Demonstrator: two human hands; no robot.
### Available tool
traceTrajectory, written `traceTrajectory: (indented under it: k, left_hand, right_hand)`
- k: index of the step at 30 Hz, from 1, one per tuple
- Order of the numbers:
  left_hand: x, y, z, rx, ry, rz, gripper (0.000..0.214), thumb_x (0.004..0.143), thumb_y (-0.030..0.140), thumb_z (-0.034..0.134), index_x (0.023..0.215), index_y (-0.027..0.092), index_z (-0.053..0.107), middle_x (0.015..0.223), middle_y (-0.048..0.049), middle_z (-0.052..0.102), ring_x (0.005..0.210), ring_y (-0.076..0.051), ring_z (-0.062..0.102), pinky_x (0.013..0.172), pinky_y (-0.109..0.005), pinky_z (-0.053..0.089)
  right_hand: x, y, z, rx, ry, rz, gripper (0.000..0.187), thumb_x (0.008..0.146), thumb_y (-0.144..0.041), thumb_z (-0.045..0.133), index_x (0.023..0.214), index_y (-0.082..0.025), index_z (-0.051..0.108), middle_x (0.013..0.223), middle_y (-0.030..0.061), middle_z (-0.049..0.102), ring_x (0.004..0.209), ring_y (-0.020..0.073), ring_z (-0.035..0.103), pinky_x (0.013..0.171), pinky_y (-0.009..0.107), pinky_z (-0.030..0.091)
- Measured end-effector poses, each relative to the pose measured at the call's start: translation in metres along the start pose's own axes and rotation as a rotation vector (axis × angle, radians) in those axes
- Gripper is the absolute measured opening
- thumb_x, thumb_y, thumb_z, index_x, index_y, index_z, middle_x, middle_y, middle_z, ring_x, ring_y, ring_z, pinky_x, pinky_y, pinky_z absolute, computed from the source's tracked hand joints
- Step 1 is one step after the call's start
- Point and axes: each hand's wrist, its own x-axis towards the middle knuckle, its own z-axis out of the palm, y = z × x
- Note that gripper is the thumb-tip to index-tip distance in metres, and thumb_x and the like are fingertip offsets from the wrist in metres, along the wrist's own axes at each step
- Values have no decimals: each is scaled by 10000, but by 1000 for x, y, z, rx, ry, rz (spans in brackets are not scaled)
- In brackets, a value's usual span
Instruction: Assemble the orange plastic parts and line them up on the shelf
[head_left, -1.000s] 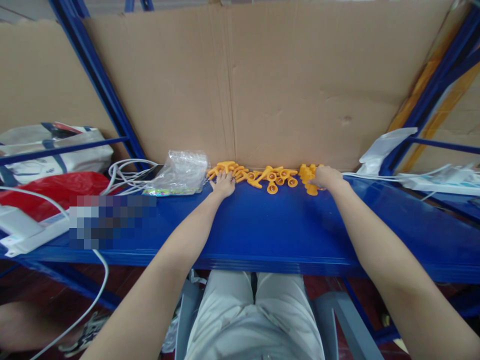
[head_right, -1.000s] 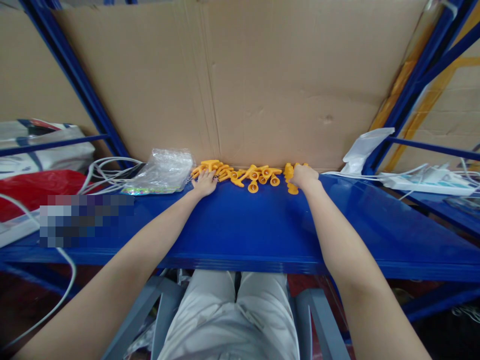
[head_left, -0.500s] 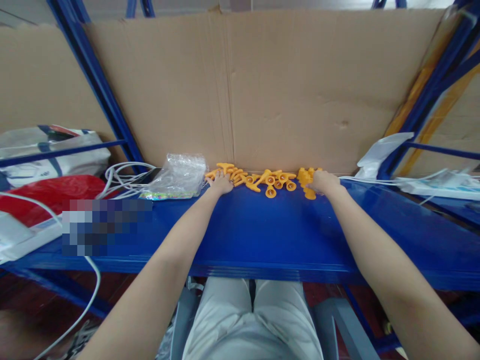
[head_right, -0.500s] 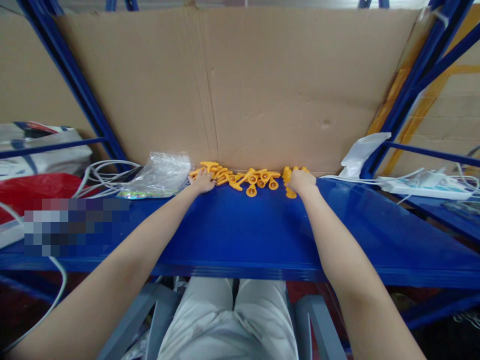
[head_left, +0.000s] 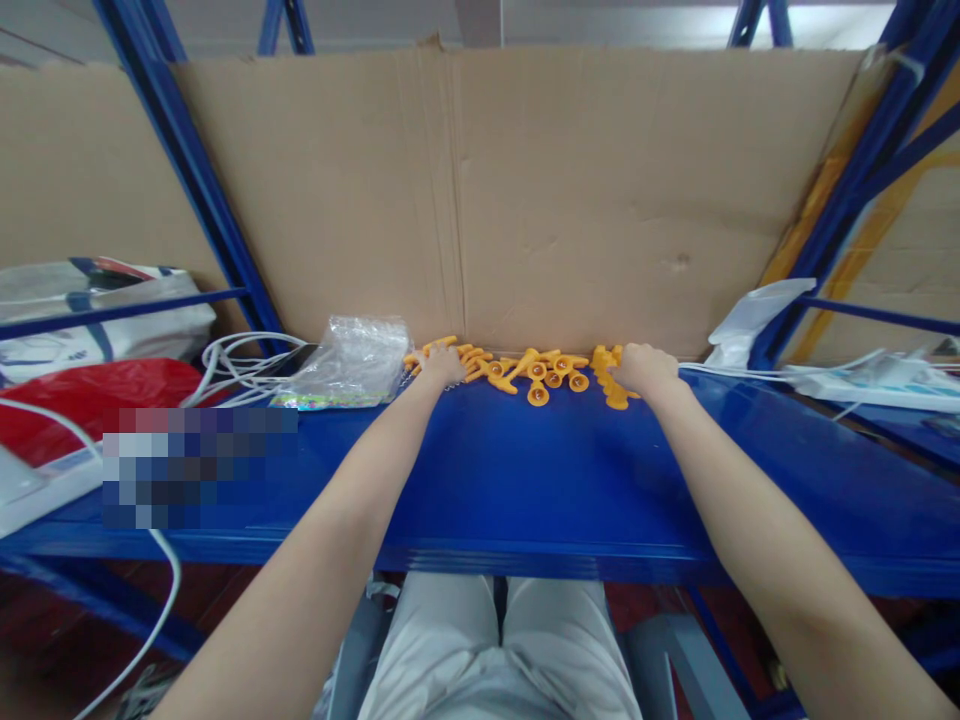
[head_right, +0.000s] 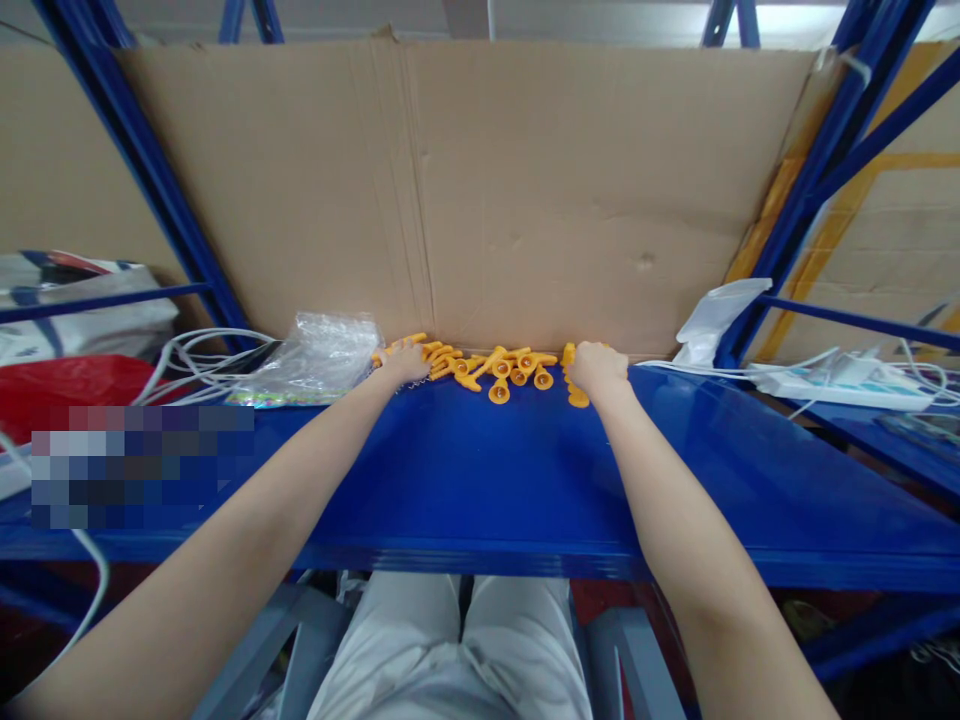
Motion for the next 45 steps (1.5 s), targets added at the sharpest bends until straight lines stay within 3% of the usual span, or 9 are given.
traceTrajectory:
  k: [3,8,13,18,28,32,36,41,45]
  left_hand:
    - [-3,8,-8,43,-16,-77,468,842,264,578,1292,182,677,1488,-224,559,1443,-424,436,1172,-665,275]
    - [-12,31,-12,-49,84,102,336,884,267,568,1170,192,728,1371,-173,665,1347,-365,547,1154,-561,359]
    - [-22,59,-1,-100,-54,204,371,862,389,669,1175,201,730,1248,-149,742,1250,-359,636,1129,-505,402]
    - [-25,70,6,-31,-29,211,270,879,320,646,1103,190,719,1183,-154,755,1187,-356,664,1071,-484,451]
    - [-14,65,-21,-429,392,291,284,884,138,592,1168,153,591,1206,-139,617,1164,-259,603,1015,-368,481]
    - [-26,72,-40,-404,462,417,278,908,166,583,1186,169,583,1187,-117,611,1151,-251,584,1032,-378,456]
    - [-49,89,-49,-263,440,575,314,912,211,591,1221,155,586,1209,-128,603,1192,-293,558,1044,-422,427]
    - [-78,103,-56,-136,454,734,378,963,275,530,1319,151,549,1218,-141,626,1166,-300,568,1000,-431,425]
    - [-91,98,-62,-49,486,798,372,984,250,469,1339,163,537,1188,-140,655,1120,-289,586,973,-439,430]
  right_hand:
    - [0,-1,0,16,18,-5,413,959,-322,585,1299,-112,688,1287,265,689,1237,342,666,971,400,539]
    - [1,-2,2,9,26,-9,423,953,-319,593,1310,-110,680,1272,268,694,1229,346,670,967,409,542]
    - [0,-4,3,18,57,-31,408,952,-301,577,1285,-95,690,1255,285,693,1211,362,677,951,421,547]
    - [-1,-6,2,47,94,-51,407,996,-314,493,1254,-74,697,1223,287,698,1215,365,670,962,404,533]
    - [-3,-18,4,206,212,-150,332,1013,-328,460,1068,-185,754,1120,175,758,1129,327,700,929,370,525]
    - [-1,-24,14,413,246,-347,327,1003,-358,496,1230,-204,674,1102,111,770,1068,267,714,913,335,525]
    - [-4,-33,23,623,239,-596,489,1004,-395,499,1438,-170,496,1237,129,722,1038,234,706,911,333,530]
    - [-7,-40,30,710,305,-752,513,1011,-499,450,1395,-162,499,1276,155,685,999,245,685,892,368,533]
    - [-5,-43,35,776,429,-828,539,951,-593,525,1300,-184,556,1102,124,718,812,232,674,754,364,537]
